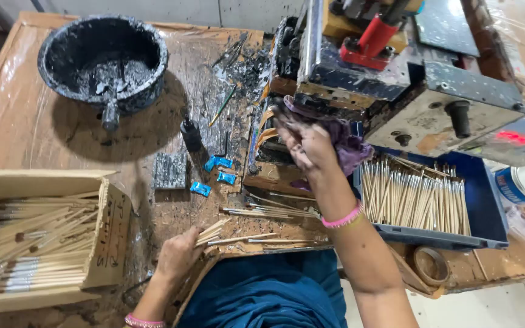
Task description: The person repeatedly picks up bundles of thin wooden sticks from a cardboard box and places them into a machine. They use a dark cloth to wipe the sticks and the machine's mechanism between batches. The processed sticks are then placed into a blue tray.
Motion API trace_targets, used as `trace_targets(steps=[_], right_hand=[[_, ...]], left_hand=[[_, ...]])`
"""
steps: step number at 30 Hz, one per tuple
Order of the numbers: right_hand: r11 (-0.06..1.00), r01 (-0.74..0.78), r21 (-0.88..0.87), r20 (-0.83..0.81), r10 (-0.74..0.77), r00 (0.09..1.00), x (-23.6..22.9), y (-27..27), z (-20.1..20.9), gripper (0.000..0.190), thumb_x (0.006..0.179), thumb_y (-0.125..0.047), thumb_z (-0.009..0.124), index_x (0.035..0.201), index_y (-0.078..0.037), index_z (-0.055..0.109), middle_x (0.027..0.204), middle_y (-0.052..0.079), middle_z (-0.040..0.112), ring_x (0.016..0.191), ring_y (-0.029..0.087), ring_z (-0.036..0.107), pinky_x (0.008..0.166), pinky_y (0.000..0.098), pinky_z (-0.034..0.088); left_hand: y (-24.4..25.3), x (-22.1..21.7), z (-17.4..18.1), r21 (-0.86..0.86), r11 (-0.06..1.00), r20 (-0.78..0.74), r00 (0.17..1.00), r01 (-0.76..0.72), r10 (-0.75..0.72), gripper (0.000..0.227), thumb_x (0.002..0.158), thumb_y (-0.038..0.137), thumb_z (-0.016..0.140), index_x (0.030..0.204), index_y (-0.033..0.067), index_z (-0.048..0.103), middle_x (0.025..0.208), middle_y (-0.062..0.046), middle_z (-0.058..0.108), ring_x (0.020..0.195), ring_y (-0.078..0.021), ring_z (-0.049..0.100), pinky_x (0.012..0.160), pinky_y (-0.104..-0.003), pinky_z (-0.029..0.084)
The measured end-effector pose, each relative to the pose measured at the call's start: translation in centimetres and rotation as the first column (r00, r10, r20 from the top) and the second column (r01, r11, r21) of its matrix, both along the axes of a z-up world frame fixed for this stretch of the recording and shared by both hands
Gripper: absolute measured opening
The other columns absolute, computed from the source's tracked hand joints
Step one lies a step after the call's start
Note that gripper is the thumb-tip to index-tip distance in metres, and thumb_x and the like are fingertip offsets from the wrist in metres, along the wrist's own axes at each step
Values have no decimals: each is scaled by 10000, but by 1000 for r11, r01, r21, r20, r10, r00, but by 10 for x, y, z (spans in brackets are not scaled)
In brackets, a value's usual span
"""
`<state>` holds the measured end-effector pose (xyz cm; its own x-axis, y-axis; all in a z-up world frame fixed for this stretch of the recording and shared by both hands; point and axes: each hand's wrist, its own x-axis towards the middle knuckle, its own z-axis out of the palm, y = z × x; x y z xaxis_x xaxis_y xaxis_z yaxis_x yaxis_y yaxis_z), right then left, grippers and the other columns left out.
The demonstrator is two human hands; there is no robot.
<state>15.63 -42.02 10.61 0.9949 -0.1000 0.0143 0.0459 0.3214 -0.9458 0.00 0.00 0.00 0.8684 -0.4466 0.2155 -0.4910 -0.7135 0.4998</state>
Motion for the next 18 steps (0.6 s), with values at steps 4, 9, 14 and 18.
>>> trace_targets(steps=[4,9,14,18], right_hand=[[843,-355,404,-8,391,920,14,-9,11,335,1193,-150,529,1317,142,635,1005,161,645,721,144,606,468,200,466],[686,-96,721,-15,155,988,-60,47,114,543,934,-33,429,1459,98,474,1447,250,567,1223,330,662,858,290,608],[583,-226,781,138,191,972,-72,11,94,540,1020,-143,502,1496,85,386,1529,301,441,1317,392,582,967,411,596],[386,-434,814,261,423,867,-80,-35,40,492,1086,-214,535,1517,19,494,1489,289,520,1184,372,634,903,419,590]], left_hand=[[2,8,6,3,1000,11,1000,-11,11,367,818,258,774,1113,110,616,749,-159,715,717,-349,719,633,-467,563],[-1,3,14,-69,998,-11,1000,4,-5,377,795,223,773,1118,104,617,732,-156,707,697,-352,713,616,-463,560],[2,4,7,-49,999,-24,1000,-14,13,365,804,243,780,1092,96,613,722,-149,708,690,-346,713,620,-459,562],[2,2,5,-56,998,-31,1000,2,-4,355,810,250,780,1080,91,614,734,-142,711,690,-339,715,617,-452,564]])
